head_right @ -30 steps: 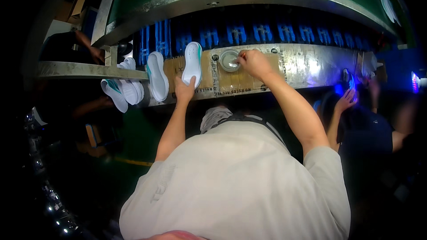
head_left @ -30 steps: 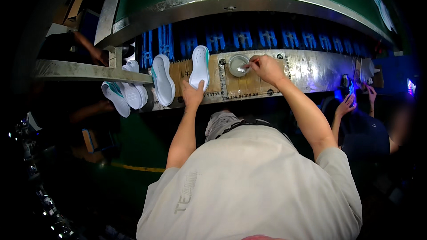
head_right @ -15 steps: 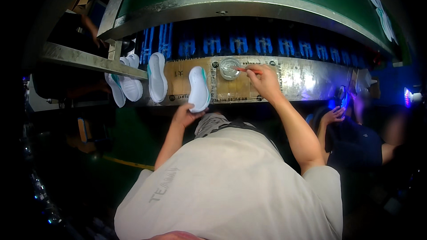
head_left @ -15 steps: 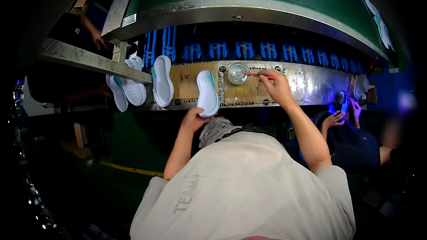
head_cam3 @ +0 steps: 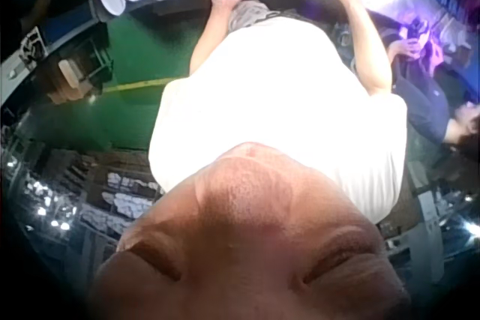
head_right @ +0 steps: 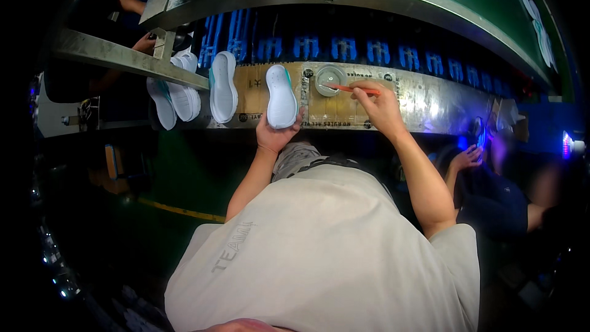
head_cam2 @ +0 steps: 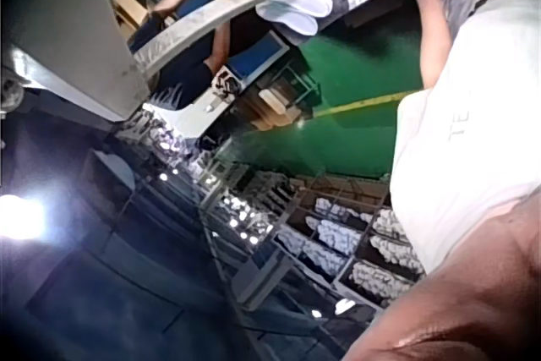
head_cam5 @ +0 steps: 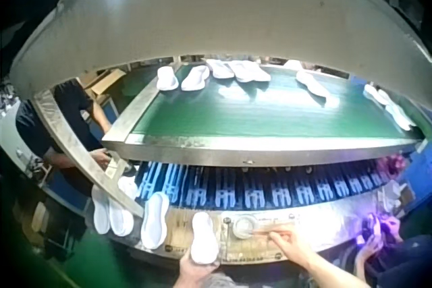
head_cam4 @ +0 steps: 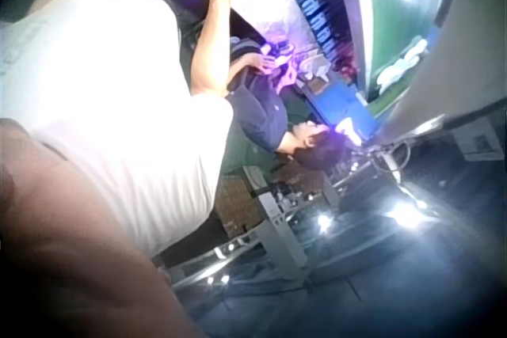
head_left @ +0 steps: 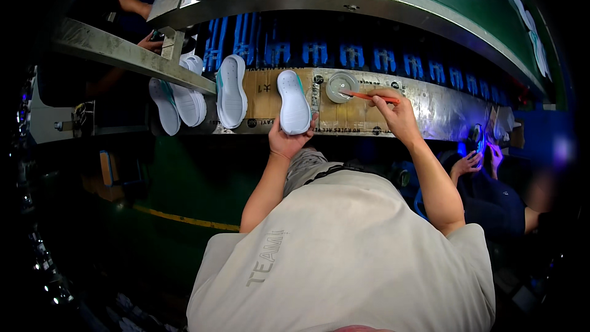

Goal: The person retrieves shoe soles from a conveyor belt, dips a brush into a container of adhesive, and applies the adhesive around the shoe soles by hand.

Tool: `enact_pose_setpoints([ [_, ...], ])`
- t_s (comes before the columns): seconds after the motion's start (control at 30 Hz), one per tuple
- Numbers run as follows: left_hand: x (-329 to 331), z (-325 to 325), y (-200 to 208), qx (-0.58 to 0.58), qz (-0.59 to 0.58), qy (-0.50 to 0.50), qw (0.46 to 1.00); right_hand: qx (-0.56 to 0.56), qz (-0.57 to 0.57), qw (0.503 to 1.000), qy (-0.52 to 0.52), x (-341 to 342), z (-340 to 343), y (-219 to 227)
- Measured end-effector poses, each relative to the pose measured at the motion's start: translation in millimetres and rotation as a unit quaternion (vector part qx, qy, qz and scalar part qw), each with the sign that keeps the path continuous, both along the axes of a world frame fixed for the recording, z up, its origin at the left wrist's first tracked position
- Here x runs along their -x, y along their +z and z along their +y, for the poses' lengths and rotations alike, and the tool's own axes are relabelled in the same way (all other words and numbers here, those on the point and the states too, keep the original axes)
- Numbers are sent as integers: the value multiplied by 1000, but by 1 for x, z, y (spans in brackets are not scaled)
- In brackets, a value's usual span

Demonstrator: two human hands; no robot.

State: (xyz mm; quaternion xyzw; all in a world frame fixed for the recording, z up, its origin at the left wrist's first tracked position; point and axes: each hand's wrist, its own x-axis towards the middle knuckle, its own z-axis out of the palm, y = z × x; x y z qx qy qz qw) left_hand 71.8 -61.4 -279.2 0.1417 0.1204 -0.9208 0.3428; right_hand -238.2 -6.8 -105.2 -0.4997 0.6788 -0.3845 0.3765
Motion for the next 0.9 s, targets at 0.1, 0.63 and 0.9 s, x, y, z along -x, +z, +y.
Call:
enact_pose_setpoints([
  [0.1, -1, -4, -3, 30, -10, -5, 999, -6, -31, 999, 21, -7, -5, 7],
  [0.63, 4, -27, 133, 330, -170, -65, 926, 148, 111, 957, 224, -22, -42, 56],
  [0.9, -2, -58, 150, 415, -215, -7, 884, -10, -73, 995, 68, -48, 13, 61],
])
